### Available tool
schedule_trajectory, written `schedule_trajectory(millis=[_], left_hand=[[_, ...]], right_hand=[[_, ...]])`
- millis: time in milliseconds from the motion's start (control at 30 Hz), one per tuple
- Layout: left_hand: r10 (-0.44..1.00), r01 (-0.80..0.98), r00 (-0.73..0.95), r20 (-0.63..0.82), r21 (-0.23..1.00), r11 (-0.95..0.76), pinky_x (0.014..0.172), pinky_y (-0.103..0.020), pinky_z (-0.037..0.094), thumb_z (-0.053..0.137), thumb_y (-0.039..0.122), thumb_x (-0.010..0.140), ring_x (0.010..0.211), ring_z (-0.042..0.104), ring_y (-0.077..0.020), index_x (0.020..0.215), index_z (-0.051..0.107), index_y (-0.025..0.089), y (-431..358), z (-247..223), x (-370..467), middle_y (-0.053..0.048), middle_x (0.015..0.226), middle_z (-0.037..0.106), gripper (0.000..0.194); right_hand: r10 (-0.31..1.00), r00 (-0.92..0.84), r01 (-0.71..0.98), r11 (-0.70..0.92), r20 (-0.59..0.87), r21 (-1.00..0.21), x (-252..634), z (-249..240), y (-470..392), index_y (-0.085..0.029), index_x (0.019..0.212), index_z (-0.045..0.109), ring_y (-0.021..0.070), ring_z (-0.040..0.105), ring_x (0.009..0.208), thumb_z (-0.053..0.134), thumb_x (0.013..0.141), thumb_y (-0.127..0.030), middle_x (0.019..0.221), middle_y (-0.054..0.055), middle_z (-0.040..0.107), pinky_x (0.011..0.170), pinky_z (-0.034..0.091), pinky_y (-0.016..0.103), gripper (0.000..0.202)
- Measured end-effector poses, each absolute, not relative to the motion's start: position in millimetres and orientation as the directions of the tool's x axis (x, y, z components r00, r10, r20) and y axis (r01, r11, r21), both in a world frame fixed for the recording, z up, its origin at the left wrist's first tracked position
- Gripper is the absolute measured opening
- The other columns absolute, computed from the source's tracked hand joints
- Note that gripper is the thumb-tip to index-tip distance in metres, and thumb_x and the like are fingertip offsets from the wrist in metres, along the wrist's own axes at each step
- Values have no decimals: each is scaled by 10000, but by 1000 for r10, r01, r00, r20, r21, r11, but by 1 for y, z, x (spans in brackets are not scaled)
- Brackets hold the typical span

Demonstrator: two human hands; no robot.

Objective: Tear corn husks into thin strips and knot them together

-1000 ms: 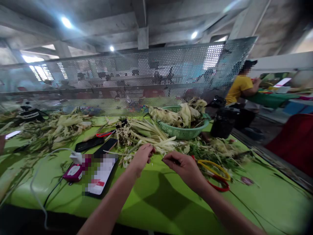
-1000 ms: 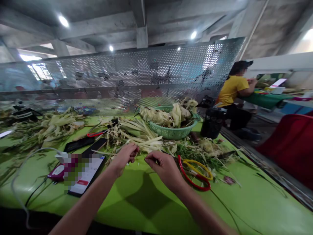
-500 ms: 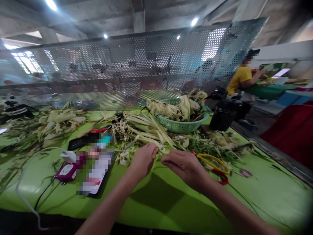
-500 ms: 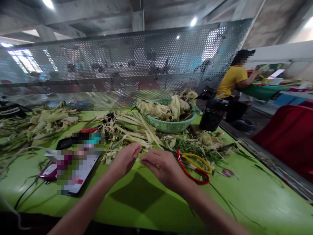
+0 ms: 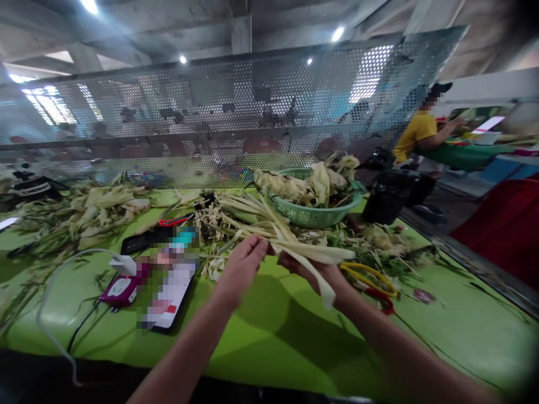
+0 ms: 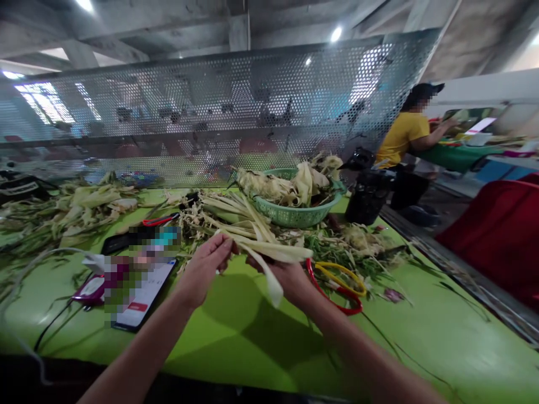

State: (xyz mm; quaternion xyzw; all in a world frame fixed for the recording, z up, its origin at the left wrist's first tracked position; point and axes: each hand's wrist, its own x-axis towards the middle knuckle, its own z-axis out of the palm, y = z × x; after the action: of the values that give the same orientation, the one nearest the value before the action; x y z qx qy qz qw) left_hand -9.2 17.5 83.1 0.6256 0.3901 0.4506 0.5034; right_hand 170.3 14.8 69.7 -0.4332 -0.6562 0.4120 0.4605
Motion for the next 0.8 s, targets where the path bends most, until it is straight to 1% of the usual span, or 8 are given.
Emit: schedule_trajectory(millis=[100, 200, 400, 467, 567, 667, 733, 800], left_hand=[[944, 315, 147, 296, 891, -328, 612, -236, 303, 435, 344, 901, 642, 405, -111, 714, 480, 177, 28, 75, -7, 19, 682, 480, 254], [926, 545, 82, 368, 761, -350, 595, -255, 264, 417, 291, 900, 605, 373, -118, 654, 402, 190, 34, 66, -2, 31, 623, 416, 267], [885, 766, 126, 448, 522, -374, 612, -271, 267, 366, 236, 922, 649, 432, -141, 739, 467, 193, 37, 53, 3, -2, 716, 515, 214], [880, 800, 184, 439, 453, -393, 627, -271, 287, 352, 230, 931, 670, 461, -147, 770, 500, 189, 37, 51, 1, -16, 756, 552, 222], [862, 812, 306, 405, 362, -458, 640, -269, 312, 353, 203, 927, 686, 492, -155, 780, 549, 189, 33, 53, -6, -33, 781, 581, 246], [815, 746, 482, 320, 338, -574, 643, -266, 338, 389, 194, 909, 689, 514, -165, 813, 613, 197, 24, 62, -14, -40, 758, 590, 244], [763, 638, 597, 249, 430, -639, 662, -260, 363, 427, 220, 898, 715, 535, -168, 837, 645, 203, 16, 70, -17, -41, 770, 608, 228], [722, 471, 651, 233, 622, -626, 713, -251, 390, 453, 270, 897, 785, 556, -165, 848, 652, 201, 10, 77, -18, -42, 830, 633, 217]], right_hand=[[963, -180, 131, 224, 199, -966, 158, 64, 2, -203, 691, 639, 159, 514, 678, 684, 730, -396, 672, -4, 579, 651, 427, 292, 202], [988, -135, -7, 72, 72, -997, 150, 59, -5, -182, 703, 652, 124, 451, 618, 722, 707, -389, 652, -9, 550, 564, 359, 254, 219], [999, -19, -222, -50, -47, -974, 137, 48, -12, -165, 706, 662, 70, 274, 478, 731, 685, -449, 568, -39, 456, 452, 190, 236, 294], [1000, -3, -137, 11, 11, -991, 138, 50, -14, -167, 697, 660, 81, 326, 492, 713, 709, -442, 583, -26, 498, 464, 248, 233, 281], [981, -39, 150, 193, 190, -970, 152, 62, -12, -175, 756, 687, 130, 479, 603, 666, 767, -407, 671, 9, 602, 558, 377, 252, 234], [906, -97, 467, 408, 413, -785, 175, 80, -1, -191, 789, 700, 158, 545, 679, 628, 814, -360, 726, 21, 650, 648, 411, 274, 185], [874, -148, 532, 464, 462, -708, 187, 88, 10, -188, 772, 697, 159, 561, 696, 633, 812, -334, 742, 18, 658, 671, 408, 274, 164], [892, -160, 480, 445, 423, -756, 192, 89, 20, -181, 742, 689, 148, 551, 660, 651, 793, -345, 695, 4, 641, 644, 401, 266, 176]])
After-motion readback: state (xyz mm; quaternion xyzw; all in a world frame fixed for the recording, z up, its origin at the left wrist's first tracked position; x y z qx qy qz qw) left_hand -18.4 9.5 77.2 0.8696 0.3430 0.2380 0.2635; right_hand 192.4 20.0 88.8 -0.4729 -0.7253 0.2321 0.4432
